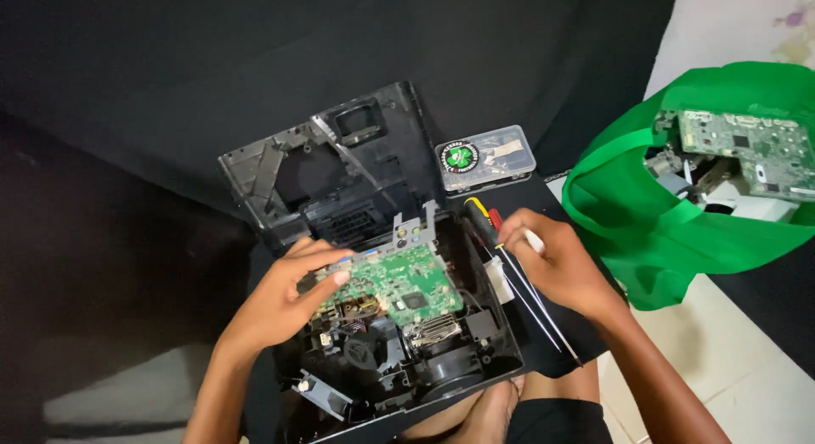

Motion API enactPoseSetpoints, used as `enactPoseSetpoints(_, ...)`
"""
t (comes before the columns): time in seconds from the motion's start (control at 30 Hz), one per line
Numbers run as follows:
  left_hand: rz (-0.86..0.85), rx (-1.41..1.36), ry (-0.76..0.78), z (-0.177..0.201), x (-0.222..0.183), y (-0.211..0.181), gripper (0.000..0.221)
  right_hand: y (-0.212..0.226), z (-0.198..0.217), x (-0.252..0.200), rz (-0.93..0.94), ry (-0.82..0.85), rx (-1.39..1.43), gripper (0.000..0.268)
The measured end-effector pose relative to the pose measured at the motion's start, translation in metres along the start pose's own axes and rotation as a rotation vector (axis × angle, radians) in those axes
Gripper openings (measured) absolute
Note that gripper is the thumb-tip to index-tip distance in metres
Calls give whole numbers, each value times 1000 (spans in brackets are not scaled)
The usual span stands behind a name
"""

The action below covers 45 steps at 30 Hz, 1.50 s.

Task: Disassembling a projector by removing the internal circuit board and unscrewing fasteners.

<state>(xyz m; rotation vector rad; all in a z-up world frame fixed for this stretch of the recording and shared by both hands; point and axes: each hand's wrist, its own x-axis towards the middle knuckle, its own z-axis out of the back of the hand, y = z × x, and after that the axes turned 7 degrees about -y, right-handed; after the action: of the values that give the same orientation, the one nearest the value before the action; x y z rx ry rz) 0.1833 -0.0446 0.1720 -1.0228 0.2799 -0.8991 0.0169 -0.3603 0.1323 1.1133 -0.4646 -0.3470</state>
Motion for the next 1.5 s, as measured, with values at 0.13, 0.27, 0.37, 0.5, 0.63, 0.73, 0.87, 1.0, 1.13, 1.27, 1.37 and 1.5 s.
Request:
enactPoseSetpoints(0.13, 81, -16, 39, 2, 1, 9, 34, -4, -9, 12, 22, 31, 59, 19)
enactPoseSetpoints(0.27, 256, -40, 59, 1, 13, -1, 34, -9, -21, 21, -134, 123, 179, 24)
enactPoseSetpoints(0.37, 357, -28, 80, 0, 25, -4, 37, -20, -24, 29, -193, 134, 160, 26)
enactPoseSetpoints(0.5, 453, -40, 130, 0, 41, 2, 38, -17, -13, 34, -214, 159, 64, 25)
enactPoseSetpoints(0.63, 483, -51, 176, -15, 48, 24, 37, -22, -5, 33, -255, 174, 47, 25)
enactPoseSetpoints(0.73, 326, 42, 95, -17, 50, 21, 33, -29, -6, 30, -178, 175, -5, 15)
enactPoseSetpoints(0.87, 370, -11, 113, -14, 50, 20, 30, -24, -2, 32, -237, 173, -49, 23)
enactPoseSetpoints(1.0, 320, 107, 86, -24, 38, 0, 19, -19, 1, 29, -252, 160, -41, 25)
enactPoseSetpoints(1.13, 227, 295, 12, -34, 20, 10, 20, -23, 4, 24, -246, 148, -43, 26)
enactPoseSetpoints(1.27, -59, 600, -69, -42, 9, 18, 26, -23, 7, 22, -256, 146, -27, 25)
enactPoseSetpoints(1.37, -206, 693, -84, -43, 6, 9, 29, -31, 9, 21, -263, 128, -16, 24)
enactPoseSetpoints(1.5, 19, 729, 250, -42, 6, 0, 85, -42, 15, 19, -335, 171, -150, 27)
